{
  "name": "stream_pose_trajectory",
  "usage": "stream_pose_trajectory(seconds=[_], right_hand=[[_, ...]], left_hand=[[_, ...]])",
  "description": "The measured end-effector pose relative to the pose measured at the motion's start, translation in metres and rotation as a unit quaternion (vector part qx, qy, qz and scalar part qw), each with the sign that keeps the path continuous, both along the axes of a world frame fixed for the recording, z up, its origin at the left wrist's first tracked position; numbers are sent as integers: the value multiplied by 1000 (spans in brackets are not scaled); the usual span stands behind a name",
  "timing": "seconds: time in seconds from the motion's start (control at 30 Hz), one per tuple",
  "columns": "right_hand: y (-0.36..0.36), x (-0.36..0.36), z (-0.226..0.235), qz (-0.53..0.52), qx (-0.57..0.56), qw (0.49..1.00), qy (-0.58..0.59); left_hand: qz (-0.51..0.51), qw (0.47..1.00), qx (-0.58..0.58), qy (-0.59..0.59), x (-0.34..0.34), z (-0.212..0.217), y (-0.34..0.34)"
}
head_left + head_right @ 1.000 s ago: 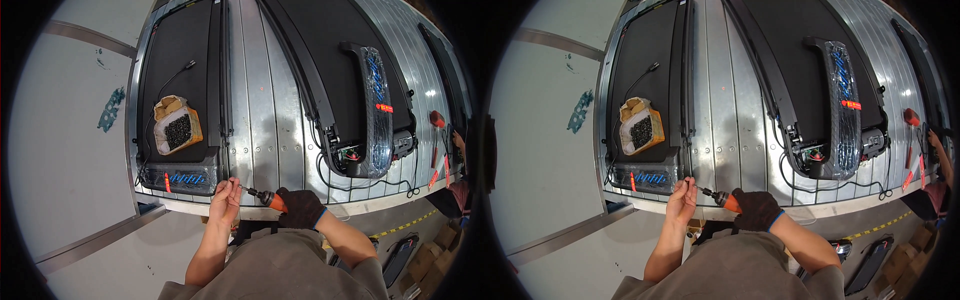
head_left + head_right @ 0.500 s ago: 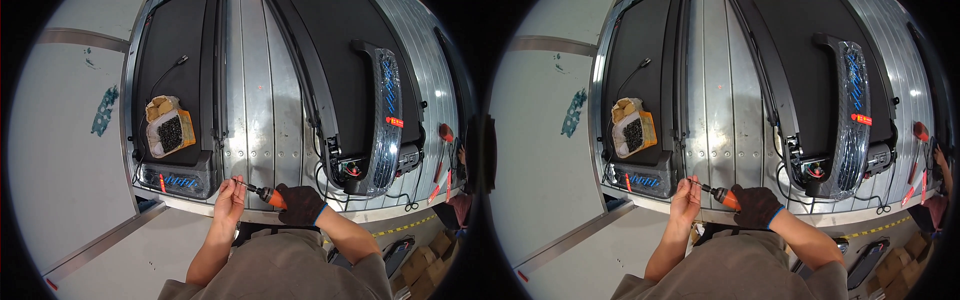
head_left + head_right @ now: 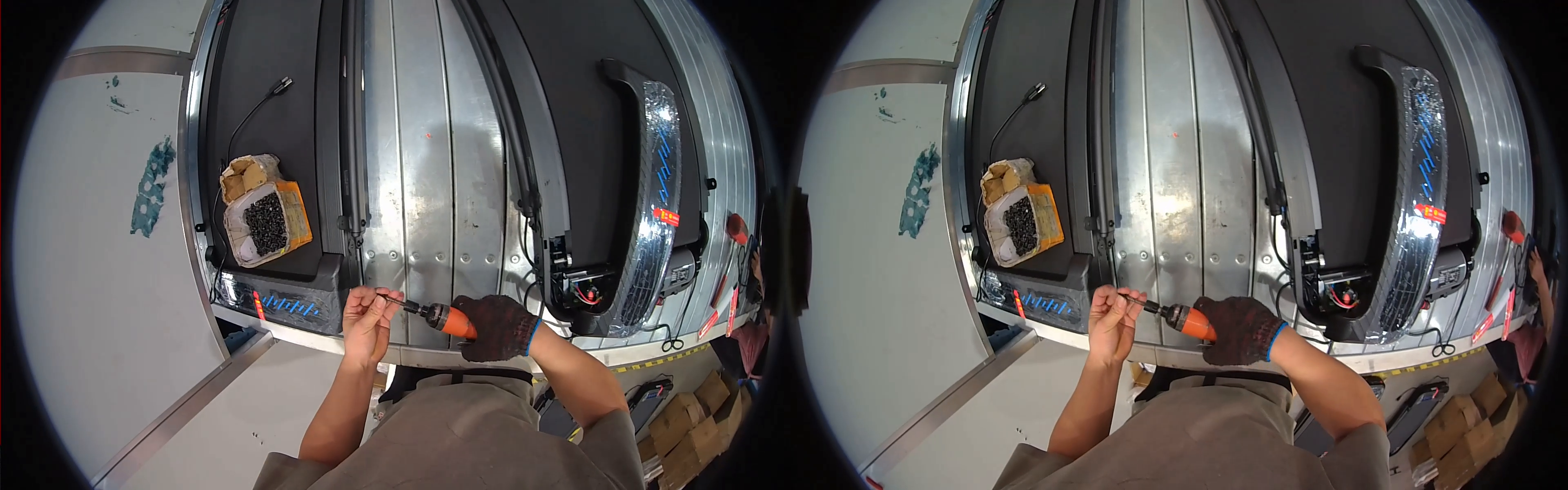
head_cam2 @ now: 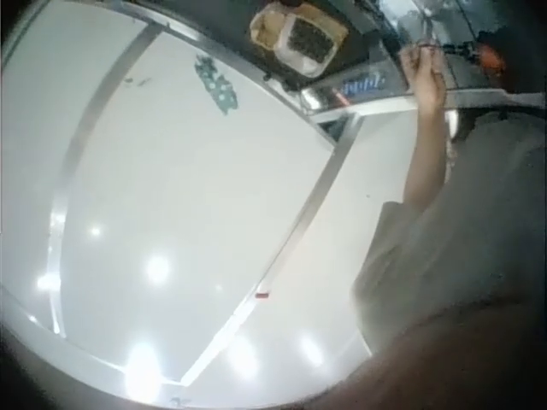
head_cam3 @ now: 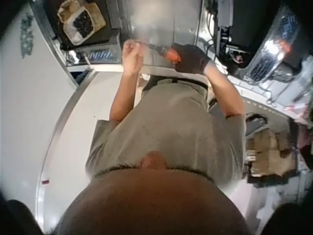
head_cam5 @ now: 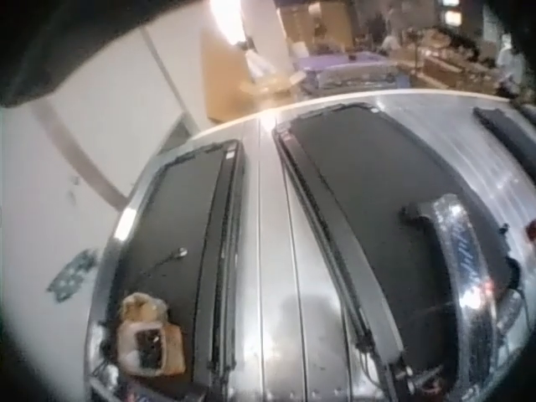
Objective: Assembling the motor cover and frame components of treadmills using an electric screwdriver on an assembly line.
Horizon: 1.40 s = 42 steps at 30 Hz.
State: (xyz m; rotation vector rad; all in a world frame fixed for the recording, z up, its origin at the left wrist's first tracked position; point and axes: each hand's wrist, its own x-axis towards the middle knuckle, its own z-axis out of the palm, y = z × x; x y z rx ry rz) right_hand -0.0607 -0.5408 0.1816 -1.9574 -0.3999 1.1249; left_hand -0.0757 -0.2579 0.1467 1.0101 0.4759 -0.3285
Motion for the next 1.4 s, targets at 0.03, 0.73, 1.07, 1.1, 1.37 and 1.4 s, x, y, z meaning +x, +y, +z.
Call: stream_pose_trajectory(seconds=[0.03, 0.73, 1.07, 1.1, 1.37, 1.4], right_hand=[[2, 1, -3, 2, 5, 1000, 2], [66, 37, -10, -1, -52, 997, -55], [63, 56, -13, 58, -43, 989, -131], [61, 56, -14, 59, -48, 987, -141], [60, 53, -22, 31, -54, 987, -145], [60, 55, -25, 26, -48, 986, -158]], left_hand=[[30, 999, -23, 36, 1, 2, -5], [241, 950, -110, 166, 22, -15, 7], [-147, 534, 787, -272, 83, 51, 40], [-149, 534, 784, -279, 82, 48, 40], [-199, 539, 779, -252, 81, 39, 33], [-193, 548, 777, -243, 82, 38, 32]])
